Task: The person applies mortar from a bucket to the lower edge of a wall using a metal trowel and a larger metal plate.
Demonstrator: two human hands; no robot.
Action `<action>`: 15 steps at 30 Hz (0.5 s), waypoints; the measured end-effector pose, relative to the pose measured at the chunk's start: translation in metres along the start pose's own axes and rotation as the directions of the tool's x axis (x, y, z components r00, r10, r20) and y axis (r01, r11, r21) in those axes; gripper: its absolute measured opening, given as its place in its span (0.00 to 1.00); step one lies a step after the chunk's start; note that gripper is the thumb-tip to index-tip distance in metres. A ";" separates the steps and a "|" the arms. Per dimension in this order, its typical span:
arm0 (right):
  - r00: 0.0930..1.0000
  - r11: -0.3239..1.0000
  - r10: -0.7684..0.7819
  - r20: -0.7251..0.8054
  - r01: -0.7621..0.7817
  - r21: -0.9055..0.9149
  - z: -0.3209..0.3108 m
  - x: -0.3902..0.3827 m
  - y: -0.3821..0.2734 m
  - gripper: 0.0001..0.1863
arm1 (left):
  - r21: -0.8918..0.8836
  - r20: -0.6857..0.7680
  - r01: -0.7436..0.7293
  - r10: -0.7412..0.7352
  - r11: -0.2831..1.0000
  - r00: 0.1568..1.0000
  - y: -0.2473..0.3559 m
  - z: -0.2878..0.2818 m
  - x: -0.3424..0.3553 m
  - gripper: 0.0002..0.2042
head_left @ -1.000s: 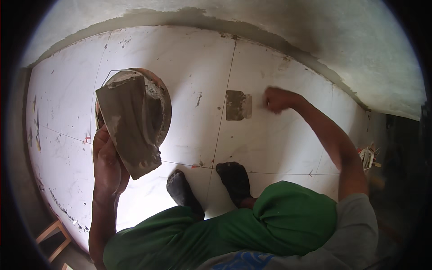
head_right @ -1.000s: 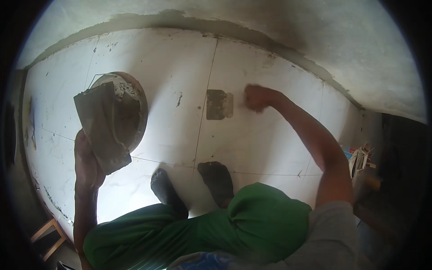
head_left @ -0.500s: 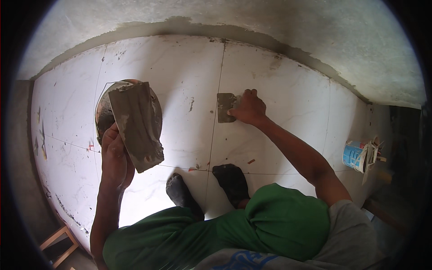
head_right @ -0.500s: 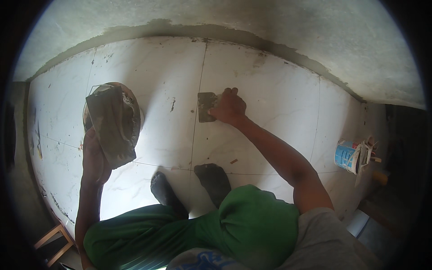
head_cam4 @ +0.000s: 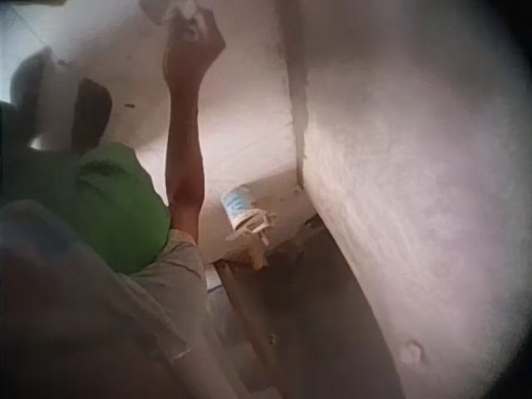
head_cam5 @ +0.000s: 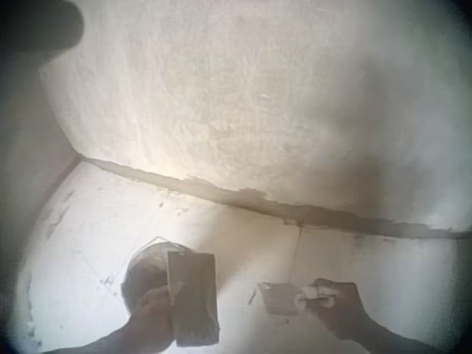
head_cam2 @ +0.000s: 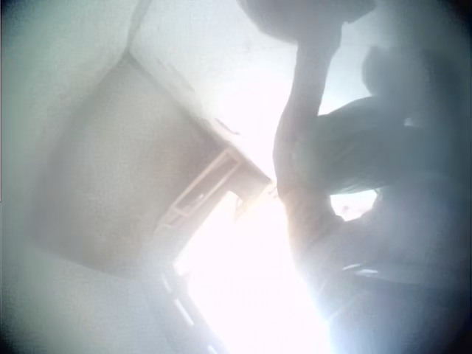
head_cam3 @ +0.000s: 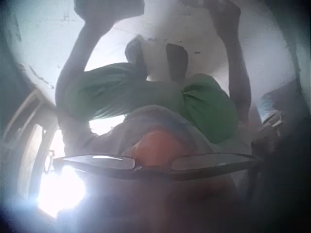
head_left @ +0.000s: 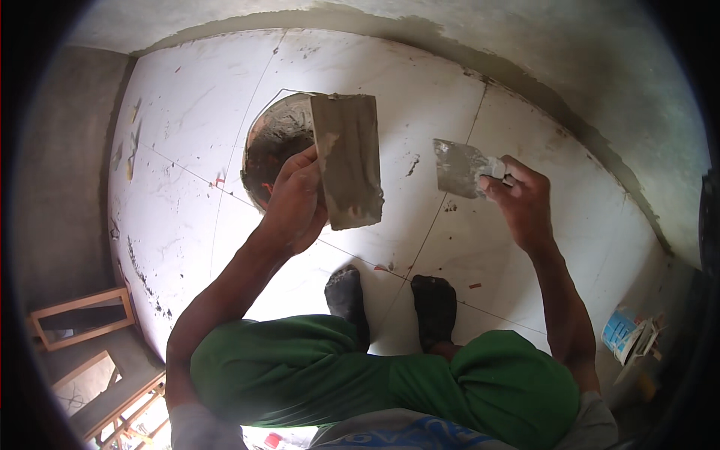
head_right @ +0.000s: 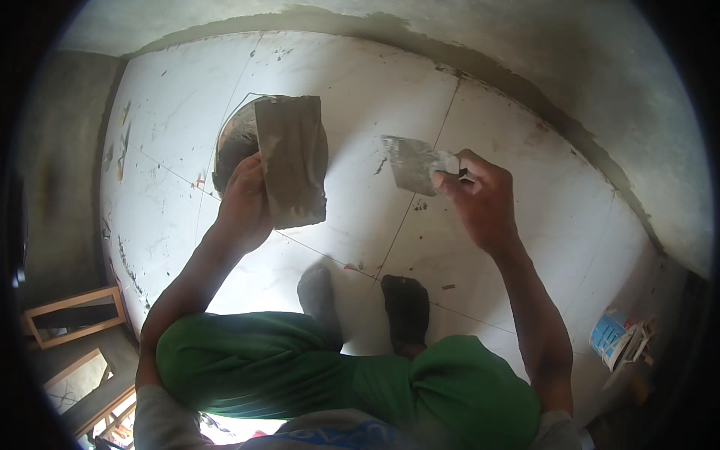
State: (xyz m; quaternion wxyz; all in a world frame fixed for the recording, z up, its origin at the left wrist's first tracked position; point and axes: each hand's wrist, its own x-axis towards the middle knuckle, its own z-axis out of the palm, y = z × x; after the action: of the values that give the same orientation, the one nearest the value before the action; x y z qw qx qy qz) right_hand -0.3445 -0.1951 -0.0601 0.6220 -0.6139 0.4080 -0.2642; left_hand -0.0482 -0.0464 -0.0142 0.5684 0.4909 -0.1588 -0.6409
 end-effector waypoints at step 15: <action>0.538 0.504 -0.715 0.446 0.839 -0.204 0.044 -0.009 -0.083 0.20 | 0.205 0.123 -0.230 0.208 0.951 0.970 0.012 0.033 0.004 0.17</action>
State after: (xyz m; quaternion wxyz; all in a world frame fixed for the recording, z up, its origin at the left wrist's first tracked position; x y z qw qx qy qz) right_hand -0.2988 -0.1722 0.0186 0.3497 -0.8757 0.0262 -0.3320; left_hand -0.0673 -0.0655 0.0082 0.5703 0.4968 -0.3096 -0.5763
